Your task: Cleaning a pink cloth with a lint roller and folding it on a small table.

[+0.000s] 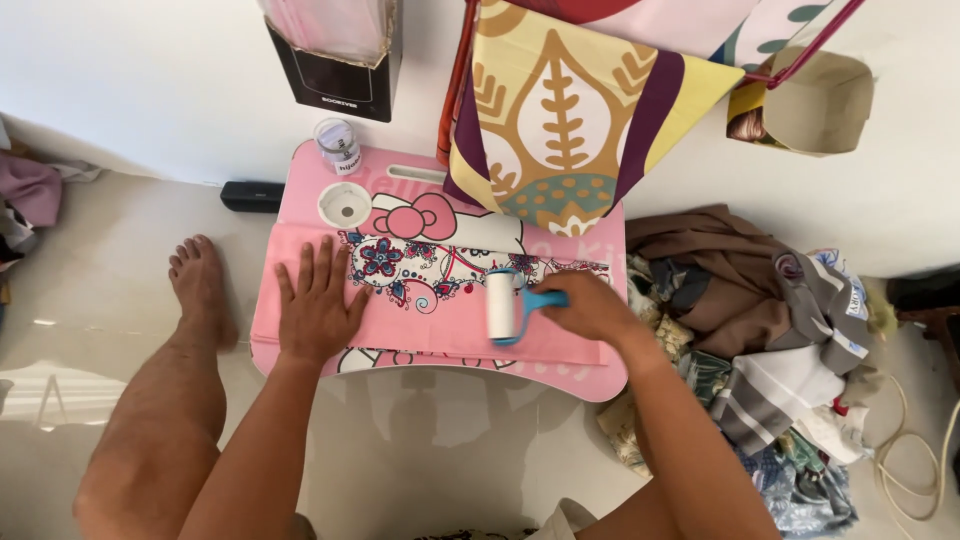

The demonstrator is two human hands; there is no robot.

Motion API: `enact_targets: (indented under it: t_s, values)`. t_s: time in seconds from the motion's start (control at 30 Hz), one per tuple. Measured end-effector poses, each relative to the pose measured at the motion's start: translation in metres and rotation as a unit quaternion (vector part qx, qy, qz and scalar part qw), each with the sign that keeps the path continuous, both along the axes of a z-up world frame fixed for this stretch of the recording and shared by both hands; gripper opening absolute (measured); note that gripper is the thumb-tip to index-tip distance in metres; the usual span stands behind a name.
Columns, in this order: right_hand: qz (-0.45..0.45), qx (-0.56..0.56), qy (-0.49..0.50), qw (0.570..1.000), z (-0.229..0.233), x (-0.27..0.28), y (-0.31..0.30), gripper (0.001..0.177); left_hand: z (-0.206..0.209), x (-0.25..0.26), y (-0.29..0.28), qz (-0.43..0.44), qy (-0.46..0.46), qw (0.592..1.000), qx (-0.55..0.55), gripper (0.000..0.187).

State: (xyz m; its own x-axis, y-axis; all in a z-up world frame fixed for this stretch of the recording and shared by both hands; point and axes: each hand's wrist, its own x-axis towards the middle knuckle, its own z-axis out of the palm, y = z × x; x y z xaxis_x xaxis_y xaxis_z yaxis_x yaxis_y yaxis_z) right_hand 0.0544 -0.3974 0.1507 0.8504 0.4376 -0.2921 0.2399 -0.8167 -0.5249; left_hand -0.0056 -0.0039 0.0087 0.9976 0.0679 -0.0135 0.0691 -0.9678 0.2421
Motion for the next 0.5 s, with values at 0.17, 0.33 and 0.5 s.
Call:
enact_targets:
  t_s: [0.17, 0.33, 0.5]
  values:
    - [-0.102, -0.068, -0.016, 0.992, -0.006, 0.001, -0.104, 0.032, -0.003, 0.002, 0.002, 0.001, 0.018, 1.0, 0.014, 0.078]
    - [-0.191, -0.003, 0.019, 0.981, -0.018, -0.019, -0.147, 0.034, -0.011, 0.002, 0.004, -0.002, 0.01, 1.0, 0.003, 0.078]
    - [-0.245, -0.002, -0.006, 0.969, -0.002, -0.042, -0.148, 0.034, -0.028, 0.006, 0.003, 0.006, -0.029, 0.999, 0.025, 0.08]
